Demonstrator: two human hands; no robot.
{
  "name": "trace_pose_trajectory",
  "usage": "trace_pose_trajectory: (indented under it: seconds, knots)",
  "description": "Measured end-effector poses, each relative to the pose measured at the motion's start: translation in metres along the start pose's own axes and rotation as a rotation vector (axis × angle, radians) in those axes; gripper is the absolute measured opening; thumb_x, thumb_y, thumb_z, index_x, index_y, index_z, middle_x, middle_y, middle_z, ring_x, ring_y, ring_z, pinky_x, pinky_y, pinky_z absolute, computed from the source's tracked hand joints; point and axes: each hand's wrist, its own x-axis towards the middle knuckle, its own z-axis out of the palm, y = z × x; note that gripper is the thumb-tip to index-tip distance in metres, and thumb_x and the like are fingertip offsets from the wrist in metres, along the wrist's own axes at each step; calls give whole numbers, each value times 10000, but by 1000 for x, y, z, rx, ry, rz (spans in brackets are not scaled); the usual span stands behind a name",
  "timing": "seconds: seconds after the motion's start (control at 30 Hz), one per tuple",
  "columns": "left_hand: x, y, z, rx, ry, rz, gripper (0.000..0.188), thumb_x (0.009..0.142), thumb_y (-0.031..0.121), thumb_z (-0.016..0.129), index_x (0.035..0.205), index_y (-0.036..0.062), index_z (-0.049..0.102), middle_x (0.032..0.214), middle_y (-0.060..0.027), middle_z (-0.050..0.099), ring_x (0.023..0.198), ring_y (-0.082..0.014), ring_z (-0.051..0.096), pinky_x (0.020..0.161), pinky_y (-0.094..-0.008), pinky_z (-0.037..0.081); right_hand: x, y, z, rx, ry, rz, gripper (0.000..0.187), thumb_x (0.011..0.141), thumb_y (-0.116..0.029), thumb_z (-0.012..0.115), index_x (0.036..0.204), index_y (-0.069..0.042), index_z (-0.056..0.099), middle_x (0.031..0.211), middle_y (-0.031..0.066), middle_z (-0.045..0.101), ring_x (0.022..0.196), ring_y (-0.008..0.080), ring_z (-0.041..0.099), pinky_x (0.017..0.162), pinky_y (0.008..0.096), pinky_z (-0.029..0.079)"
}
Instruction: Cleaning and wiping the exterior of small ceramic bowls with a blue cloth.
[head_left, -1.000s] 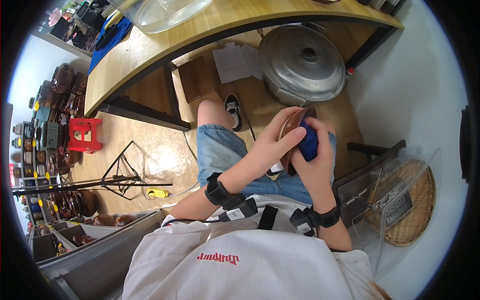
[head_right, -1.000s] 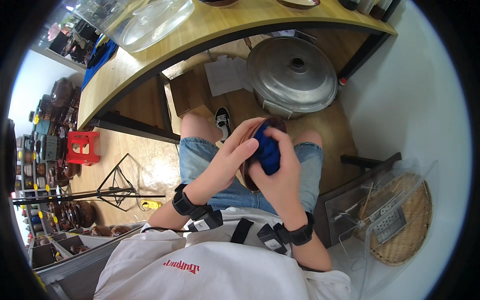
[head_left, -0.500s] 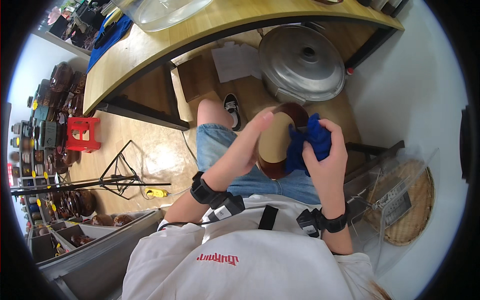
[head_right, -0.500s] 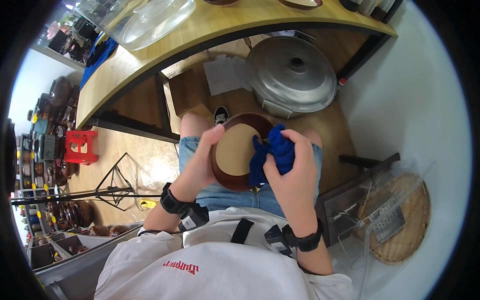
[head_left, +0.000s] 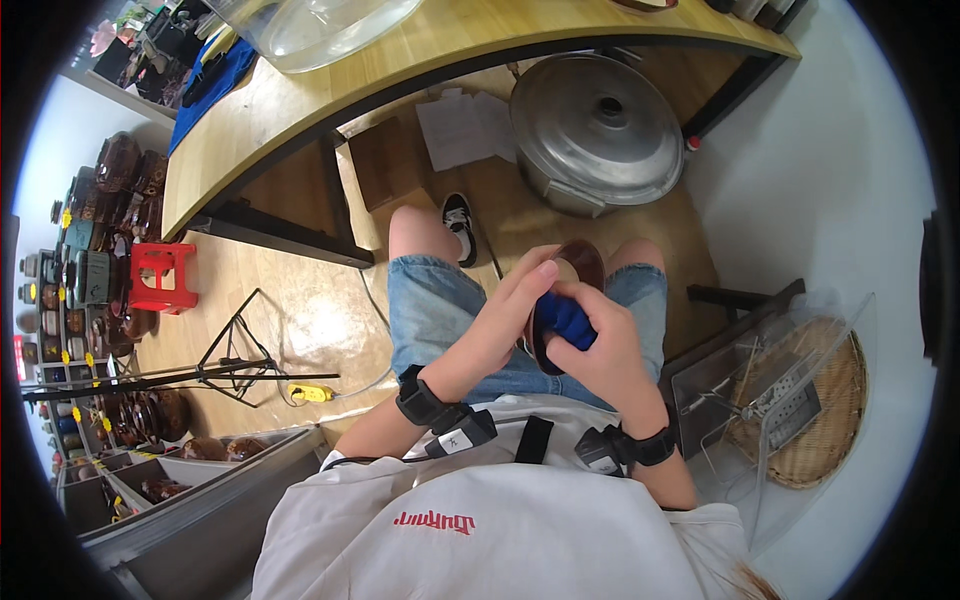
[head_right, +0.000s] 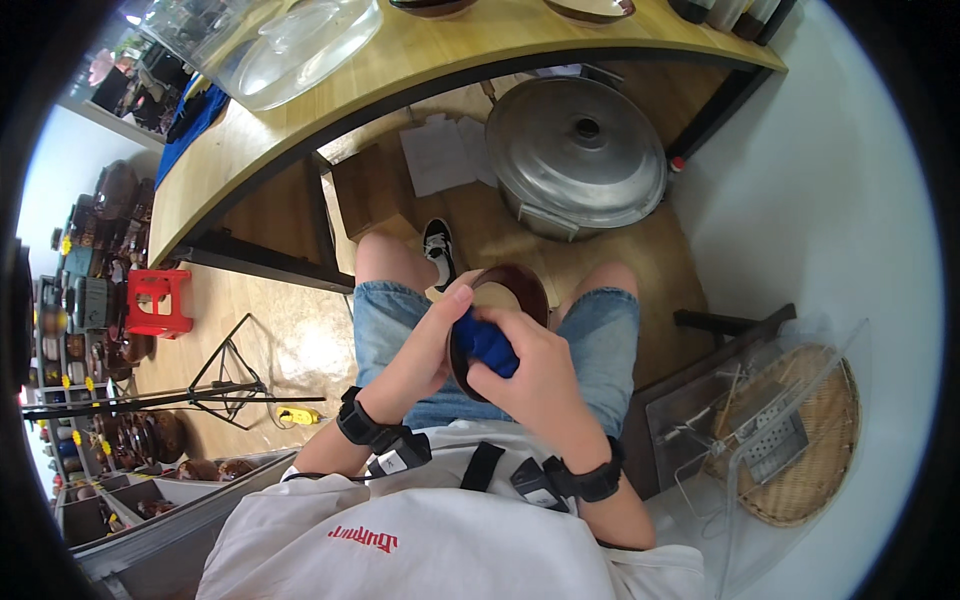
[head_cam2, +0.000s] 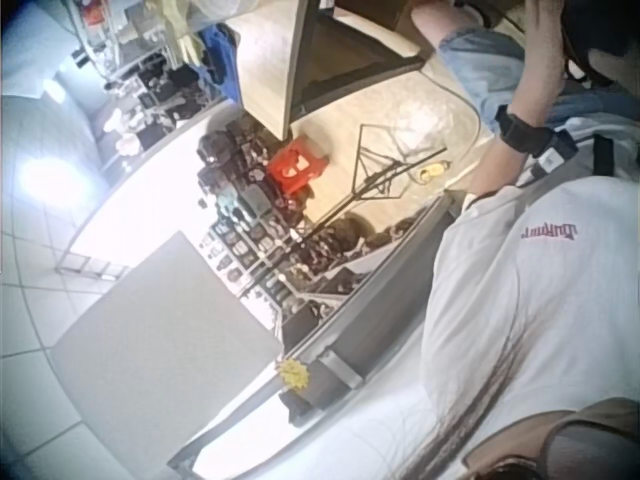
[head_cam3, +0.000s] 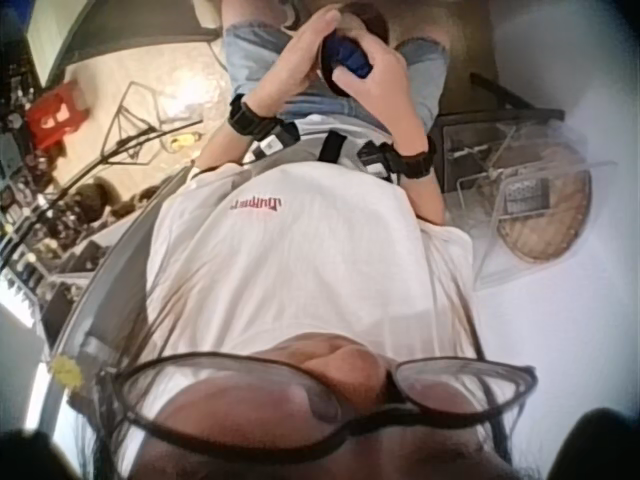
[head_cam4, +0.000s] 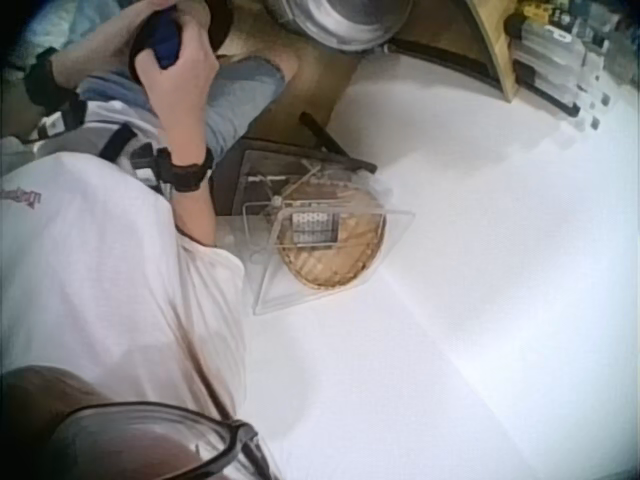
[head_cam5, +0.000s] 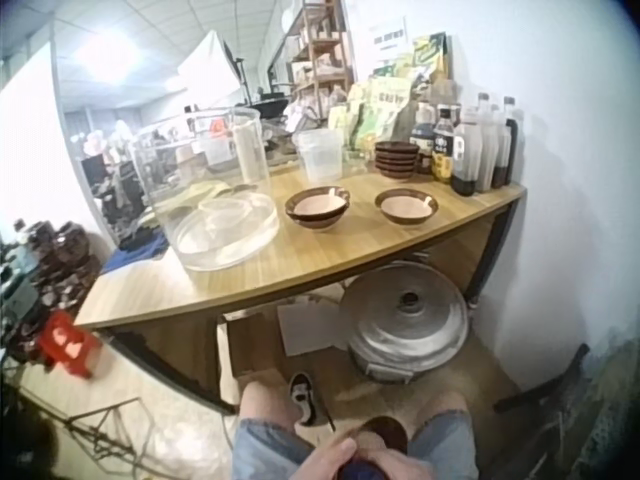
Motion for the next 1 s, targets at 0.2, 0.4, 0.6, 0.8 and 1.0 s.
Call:
trace_pose_trajectory:
  seconds: [0.2,0.4,0.6,0.8,1.0]
  knots:
    - [-2,4,0,78,-13,94,587,863,441,407,1290,51,301,1218,-92,446,1086,-189,474,893,-325,408,-1,8,-40,25,-314,66,364,639,-105,612,989,-13,568,871,105,608,765,182,586,721,271,457]
    - [-8,18,1,-287,134,303,580,839,519,374,1200,67,406,1156,-93,492,1053,-216,489,866,-340,414,-11,28,-62,551,278,363,356,761,-70,550,1105,3,493,965,56,573,867,119,545,785,236,430]
    - [-14,13,12,-171,180,482,659,826,557,344,1224,33,393,1182,-117,483,1063,-225,486,887,-341,393,-14,24,-40,723,157,434,307,843,-131,550,1120,-22,480,999,34,540,901,95,498,790,223,398]
    - [-18,16,19,-115,59,373,772,803,631,346,1284,27,326,1279,-131,397,1164,-231,410,940,-341,349,-16,10,-20,729,206,223,489,790,-207,611,1197,-24,413,1084,60,502,1017,147,467,895,261,356]
    - [3,17,15,274,-159,814,843,779,644,422,1368,95,176,1418,-153,133,1284,-326,208,1004,-413,251,-19,11,-45,952,151,369,517,725,-122,589,1197,10,425,1102,90,530,997,163,510,877,264,385]
